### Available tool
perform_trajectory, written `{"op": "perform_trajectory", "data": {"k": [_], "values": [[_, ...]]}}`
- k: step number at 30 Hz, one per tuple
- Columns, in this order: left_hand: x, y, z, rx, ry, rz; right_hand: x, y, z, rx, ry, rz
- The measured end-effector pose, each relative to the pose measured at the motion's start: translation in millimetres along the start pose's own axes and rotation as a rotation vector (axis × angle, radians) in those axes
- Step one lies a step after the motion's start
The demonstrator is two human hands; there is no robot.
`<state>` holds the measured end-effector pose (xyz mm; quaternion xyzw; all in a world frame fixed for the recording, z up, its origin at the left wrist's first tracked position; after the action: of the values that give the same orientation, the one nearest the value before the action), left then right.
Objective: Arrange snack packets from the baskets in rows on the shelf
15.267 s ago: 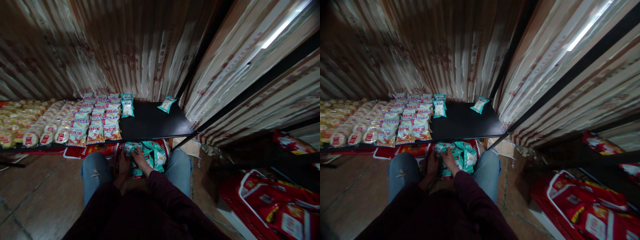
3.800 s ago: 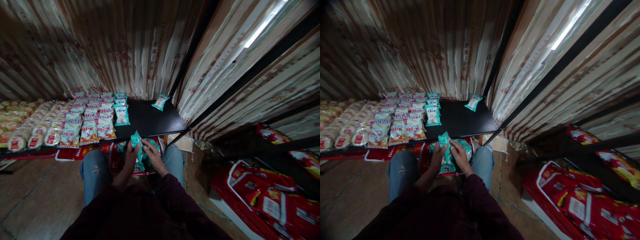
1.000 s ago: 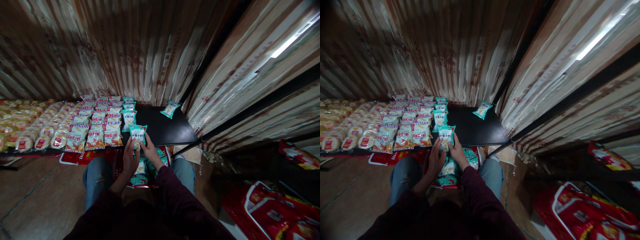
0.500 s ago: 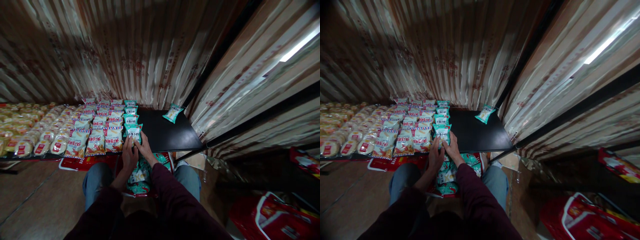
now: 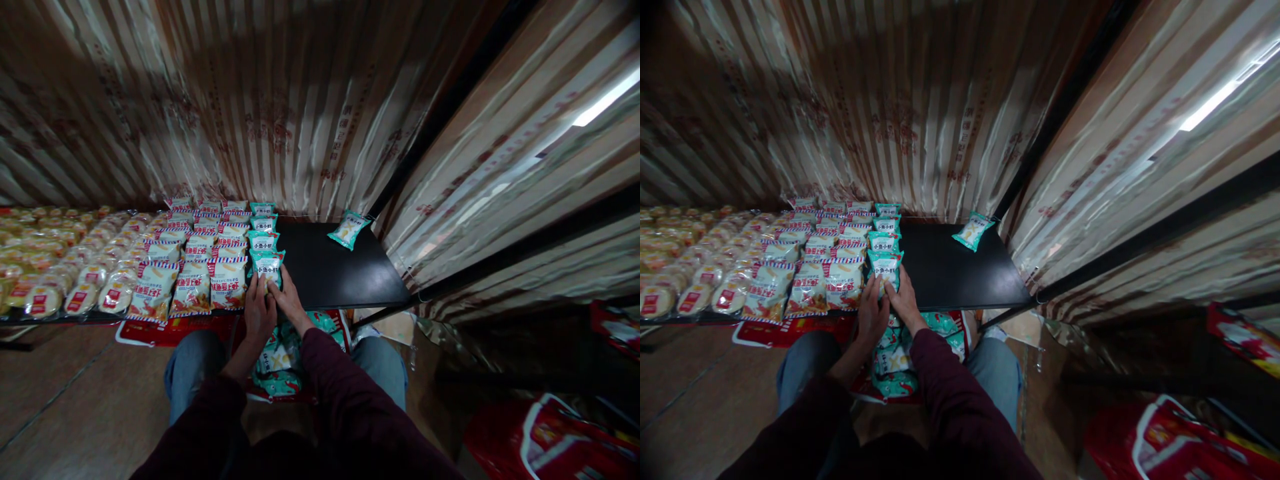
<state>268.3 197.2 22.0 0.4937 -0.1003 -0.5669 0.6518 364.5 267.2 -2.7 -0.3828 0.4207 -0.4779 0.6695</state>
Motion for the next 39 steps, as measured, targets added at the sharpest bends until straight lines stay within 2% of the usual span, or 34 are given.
{"op": "perform_trajectory", "data": {"k": [14,19,24,29,33,36,39], "values": [[5,-3,-1.9,-0.019,0.031,-0.054,-2,-14,2,0.091,-0.007,0.08],[5,-2,-3.0,-0.032,0.019,-0.065,-4,-12,0,0.102,-0.023,0.056],[7,3,-3.1,-0.03,0.023,-0.077,1,-6,4,0.055,0.013,0.017],[11,13,0.1,-0.029,0.013,-0.113,17,-2,16,0.04,0.071,0.002],[20,25,8.9,-0.043,0.009,-0.162,39,-5,34,0.022,0.188,0.032],[38,32,12.4,-0.071,-0.01,-0.219,62,-4,48,0.045,0.27,0.048],[68,29,0.2,-0.052,-0.142,-0.253,87,2,56,0.106,0.306,0.063]]}}
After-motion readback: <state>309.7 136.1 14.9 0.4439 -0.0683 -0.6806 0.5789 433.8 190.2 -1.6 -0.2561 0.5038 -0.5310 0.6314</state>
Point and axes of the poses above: each hand's wrist, its own x-axis away from the middle knuckle, its own z-axis out of the back of the hand, y = z × x, the point moved 7 cm from there along -x, towards the middle knuckle, and after that the axes turned 2 degrees about z, right-handed, at the moved point
